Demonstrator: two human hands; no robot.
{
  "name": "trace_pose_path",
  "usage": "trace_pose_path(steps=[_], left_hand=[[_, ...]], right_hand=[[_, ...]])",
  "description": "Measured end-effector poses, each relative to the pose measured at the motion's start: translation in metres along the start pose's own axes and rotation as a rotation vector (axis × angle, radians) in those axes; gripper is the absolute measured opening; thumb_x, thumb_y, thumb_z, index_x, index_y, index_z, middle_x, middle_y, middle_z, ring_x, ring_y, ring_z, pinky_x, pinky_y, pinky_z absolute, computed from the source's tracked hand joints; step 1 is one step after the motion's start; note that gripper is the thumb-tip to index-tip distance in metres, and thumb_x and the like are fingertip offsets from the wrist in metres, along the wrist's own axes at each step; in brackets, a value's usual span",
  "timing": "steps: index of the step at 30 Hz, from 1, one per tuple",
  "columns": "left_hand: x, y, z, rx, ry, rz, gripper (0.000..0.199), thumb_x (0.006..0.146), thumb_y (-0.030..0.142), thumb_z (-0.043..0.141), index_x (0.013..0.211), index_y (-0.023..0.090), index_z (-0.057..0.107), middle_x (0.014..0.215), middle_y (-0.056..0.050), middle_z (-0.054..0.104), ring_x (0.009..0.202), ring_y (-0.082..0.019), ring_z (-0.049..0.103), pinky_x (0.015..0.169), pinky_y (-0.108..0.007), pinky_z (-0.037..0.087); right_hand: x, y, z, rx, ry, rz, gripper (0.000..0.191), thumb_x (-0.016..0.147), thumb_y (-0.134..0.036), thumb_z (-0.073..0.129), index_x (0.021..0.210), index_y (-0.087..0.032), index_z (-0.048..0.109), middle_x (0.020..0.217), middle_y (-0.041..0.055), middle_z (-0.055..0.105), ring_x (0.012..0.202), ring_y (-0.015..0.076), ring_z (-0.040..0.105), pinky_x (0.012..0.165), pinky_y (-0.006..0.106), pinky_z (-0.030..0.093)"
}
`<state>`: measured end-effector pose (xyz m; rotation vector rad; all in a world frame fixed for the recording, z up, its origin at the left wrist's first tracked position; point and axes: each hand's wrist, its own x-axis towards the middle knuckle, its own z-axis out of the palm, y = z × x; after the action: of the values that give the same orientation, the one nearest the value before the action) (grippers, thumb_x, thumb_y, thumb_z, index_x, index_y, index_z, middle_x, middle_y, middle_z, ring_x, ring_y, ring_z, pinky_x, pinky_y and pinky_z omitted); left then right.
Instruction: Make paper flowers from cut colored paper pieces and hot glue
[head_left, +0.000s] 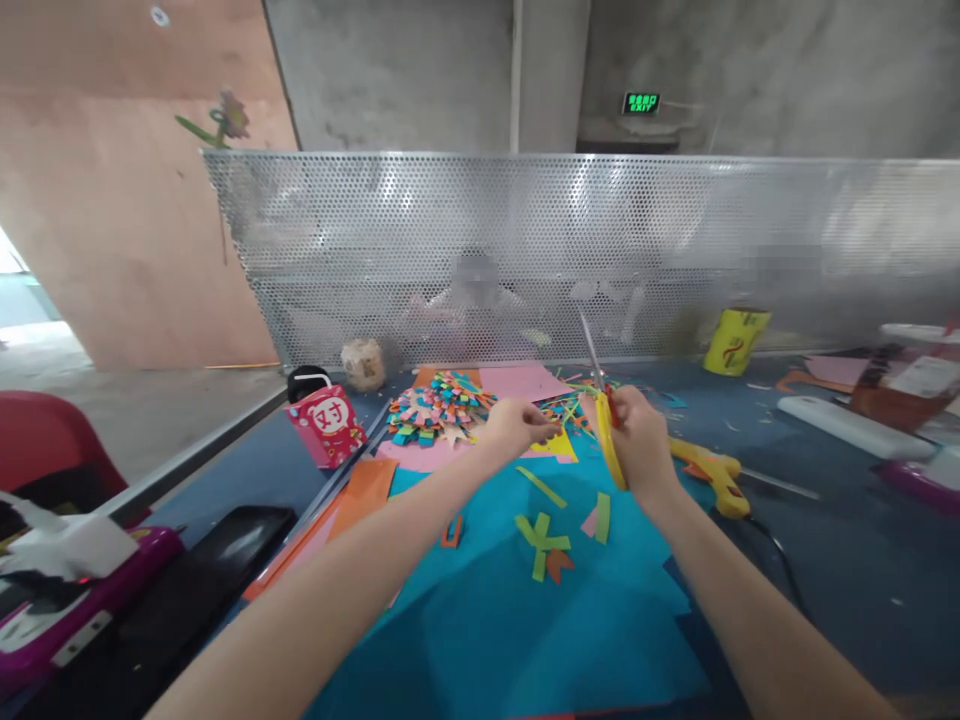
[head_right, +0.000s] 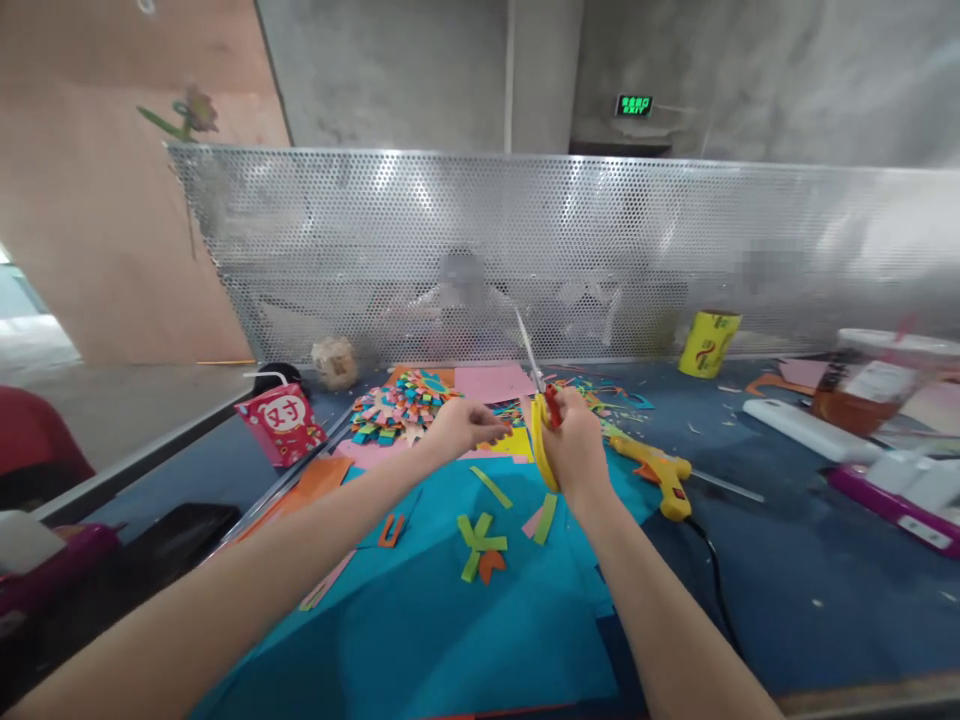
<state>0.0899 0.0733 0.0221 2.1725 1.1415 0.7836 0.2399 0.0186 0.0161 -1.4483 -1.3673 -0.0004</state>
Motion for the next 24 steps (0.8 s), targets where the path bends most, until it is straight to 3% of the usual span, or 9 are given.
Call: trace_pose_path(steps=[3, 6, 9, 12, 15, 17, 19, 22, 24], left_hand=[[0.041, 0.004, 0.020, 0.069, 0.040, 0.026, 0.026, 0.077, 0.035, 0.057, 0.078, 0.010, 0.065, 0.076, -0.006, 0.065, 0.072, -0.016, 0.059, 0.065, -0.026, 0.047], [0.070, 0.006, 0.031, 0.148, 0.051, 0.000, 0.025, 0.084, 0.033, 0.049, 0.097, 0.014, 0.057, 0.100, -0.006, 0.059, 0.086, -0.018, 0.057, 0.075, -0.036, 0.048], [0.082, 0.006, 0.032, 0.208, 0.003, -0.040, 0.027, 0.084, 0.030, 0.050, 0.106, 0.015, 0.053, 0.109, -0.008, 0.054, 0.093, -0.020, 0.055, 0.078, -0.037, 0.047], [0.074, 0.006, 0.022, 0.244, -0.050, -0.053, 0.029, 0.083, 0.029, 0.051, 0.109, 0.015, 0.051, 0.110, -0.008, 0.053, 0.094, -0.020, 0.055, 0.078, -0.039, 0.047], [0.035, 0.013, 0.003, 0.240, -0.076, -0.016, 0.022, 0.082, 0.027, 0.052, 0.099, 0.013, 0.056, 0.100, -0.007, 0.058, 0.089, -0.019, 0.056, 0.078, -0.038, 0.046], [-0.009, 0.026, -0.011, 0.206, -0.104, 0.037, 0.014, 0.079, 0.025, 0.054, 0.082, 0.014, 0.062, 0.085, -0.006, 0.063, 0.082, -0.018, 0.058, 0.077, -0.032, 0.045], [-0.065, 0.045, -0.022, 0.126, -0.111, 0.090, 0.013, 0.078, 0.027, 0.052, 0.079, 0.018, 0.062, 0.082, -0.002, 0.064, 0.077, -0.016, 0.059, 0.069, -0.028, 0.045], [-0.150, 0.070, -0.033, -0.583, -0.251, 0.061, 0.016, 0.069, 0.035, 0.061, 0.083, 0.027, 0.064, 0.075, -0.002, 0.066, 0.068, -0.019, 0.061, 0.054, -0.030, 0.046], [-0.194, 0.074, -0.036, -0.679, -0.252, 0.056, 0.019, 0.066, 0.040, 0.063, 0.084, 0.036, 0.065, 0.079, -0.001, 0.068, 0.067, -0.020, 0.061, 0.046, -0.030, 0.044]], right_hand=[[0.005, 0.006, -0.006, 0.020, 0.092, -0.002, 0.029, 0.075, -0.043, 0.047, 0.060, -0.022, 0.033, 0.051, -0.0046, 0.042, 0.048, 0.0110, 0.037, 0.047, 0.024, 0.029], [0.010, 0.014, -0.006, 0.024, 0.103, 0.004, 0.027, 0.075, -0.043, 0.044, 0.060, -0.023, 0.034, 0.049, -0.0052, 0.038, 0.047, 0.0114, 0.036, 0.046, 0.024, 0.027], [0.013, 0.019, -0.004, 0.014, 0.091, 0.015, 0.025, 0.071, -0.040, 0.046, 0.058, -0.023, 0.032, 0.050, -0.0053, 0.036, 0.047, 0.0115, 0.034, 0.047, 0.025, 0.026], [0.013, 0.021, -0.002, 0.011, 0.082, 0.041, 0.023, 0.067, -0.038, 0.046, 0.057, -0.023, 0.031, 0.050, -0.0054, 0.036, 0.048, 0.0117, 0.033, 0.048, 0.025, 0.025], [0.013, 0.022, 0.001, 0.025, 0.053, 0.066, 0.021, 0.068, -0.035, 0.045, 0.058, -0.023, 0.031, 0.050, -0.0047, 0.038, 0.048, 0.0122, 0.035, 0.048, 0.025, 0.026], [0.011, 0.022, 0.005, 0.049, 0.003, 0.071, 0.021, 0.069, -0.034, 0.045, 0.059, -0.023, 0.032, 0.051, -0.0039, 0.040, 0.049, 0.0125, 0.037, 0.048, 0.025, 0.027], [0.006, 0.018, 0.011, 0.090, -0.092, 0.057, 0.020, 0.071, -0.035, 0.046, 0.061, -0.023, 0.034, 0.052, -0.0031, 0.044, 0.050, 0.0130, 0.041, 0.048, 0.025, 0.029], [-0.011, 0.002, 0.021, 0.164, -0.290, 0.012, 0.020, 0.072, -0.037, 0.050, 0.065, -0.021, 0.039, 0.057, -0.0022, 0.050, 0.053, 0.0136, 0.048, 0.048, 0.024, 0.035], [-0.028, -0.014, 0.026, 0.206, -0.427, -0.028, 0.020, 0.068, -0.034, 0.057, 0.070, -0.021, 0.043, 0.065, -0.0012, 0.056, 0.058, 0.0139, 0.053, 0.051, 0.024, 0.039]])
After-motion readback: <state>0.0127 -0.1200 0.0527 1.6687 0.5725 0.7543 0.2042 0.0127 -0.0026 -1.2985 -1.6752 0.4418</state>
